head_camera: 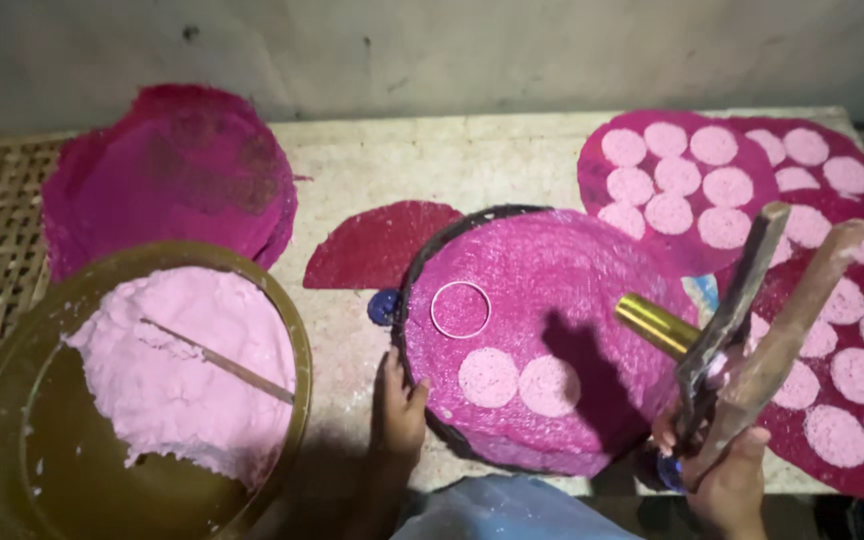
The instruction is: The person scoops pink paste from a bowl using a wooden stick and fills a handheld metal mold. They press the mold onto a pink fabric-covered board to form circular items, then release them. The process repeats continuously, with finished circles accumulating on the board.
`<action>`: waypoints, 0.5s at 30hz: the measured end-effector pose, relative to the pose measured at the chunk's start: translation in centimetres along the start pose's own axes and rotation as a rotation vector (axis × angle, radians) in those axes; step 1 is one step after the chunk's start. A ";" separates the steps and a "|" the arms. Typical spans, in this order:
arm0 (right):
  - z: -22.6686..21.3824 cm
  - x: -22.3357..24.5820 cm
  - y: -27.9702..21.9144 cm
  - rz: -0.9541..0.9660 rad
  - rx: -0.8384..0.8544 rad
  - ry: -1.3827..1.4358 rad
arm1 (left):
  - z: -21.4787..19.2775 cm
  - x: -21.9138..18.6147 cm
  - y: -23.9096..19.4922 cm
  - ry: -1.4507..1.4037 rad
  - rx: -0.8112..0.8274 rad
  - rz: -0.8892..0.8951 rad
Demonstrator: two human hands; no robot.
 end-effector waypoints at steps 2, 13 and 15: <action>0.7 0.5 0.5 0.015 0.007 -0.007 | 0.4 -3.4 -0.5 0.202 -0.038 0.093; 5.6 1.6 1.2 0.043 0.100 -0.001 | 7.0 -10.7 1.6 1.107 0.224 0.538; 6.0 1.9 1.1 0.020 0.142 0.015 | 7.3 -9.9 2.4 1.119 0.226 0.545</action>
Point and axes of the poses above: each hand's wrist, its own y-axis towards the middle knuckle, its own z-axis out of the palm, x = y × z, the point moved 7 cm from there along y, towards the middle knuckle, and after that the axes turned 5 degrees about -z, right-handed, at the moved point
